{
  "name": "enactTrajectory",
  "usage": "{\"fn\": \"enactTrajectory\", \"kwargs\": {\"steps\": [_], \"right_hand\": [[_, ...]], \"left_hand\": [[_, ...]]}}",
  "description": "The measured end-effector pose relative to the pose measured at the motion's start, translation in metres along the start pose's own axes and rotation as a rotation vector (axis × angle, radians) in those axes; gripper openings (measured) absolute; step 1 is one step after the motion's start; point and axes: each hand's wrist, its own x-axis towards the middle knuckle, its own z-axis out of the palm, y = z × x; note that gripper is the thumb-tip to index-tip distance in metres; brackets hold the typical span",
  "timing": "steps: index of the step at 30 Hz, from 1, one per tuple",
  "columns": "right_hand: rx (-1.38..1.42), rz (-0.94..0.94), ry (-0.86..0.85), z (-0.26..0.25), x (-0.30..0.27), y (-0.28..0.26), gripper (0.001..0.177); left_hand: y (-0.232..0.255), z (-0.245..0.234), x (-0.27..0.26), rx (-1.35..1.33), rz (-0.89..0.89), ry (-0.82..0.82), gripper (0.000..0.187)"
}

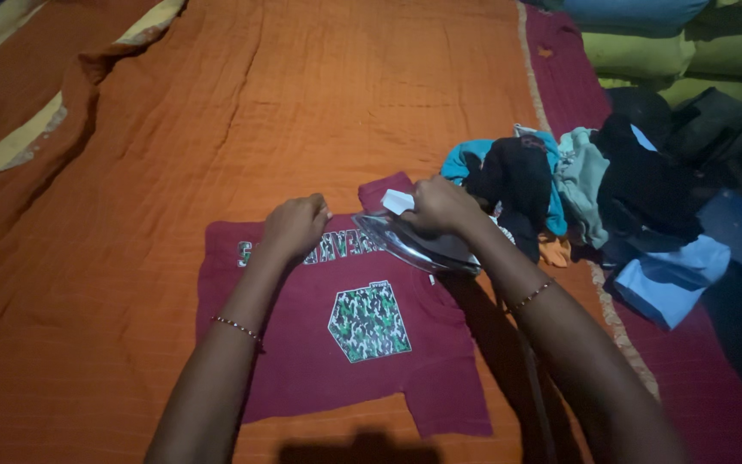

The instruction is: The person irons a maroon t-shirt laid on an orange bedsheet. They smooth the fabric with one hand while moving the iron with the other, covering the front and sleeves of the shirt.

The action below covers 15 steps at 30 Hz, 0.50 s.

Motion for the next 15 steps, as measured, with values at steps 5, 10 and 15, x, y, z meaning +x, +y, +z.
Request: {"fn": "enactTrajectory", "kwargs": {"steps": [5,10,15], "right_hand": [[0.002,-0.105,0.019,0.007,0.012,0.004,0.053],[-0.104,-0.226,0.036,0.008,0.020,0.001,0.051],[-0.029,-0.062,-0.009,-0.005,0.021,-0.020,0.048]], "left_hand": [[-0.006,-0.001,0.000,-0.024,0.024,0.026,0.023],[-0.015,0.004,0.003,-0.153,-0.010,0.074,0.017],[-0.025,0.002,0.006,-0.134,0.005,0.030,0.022]]}}
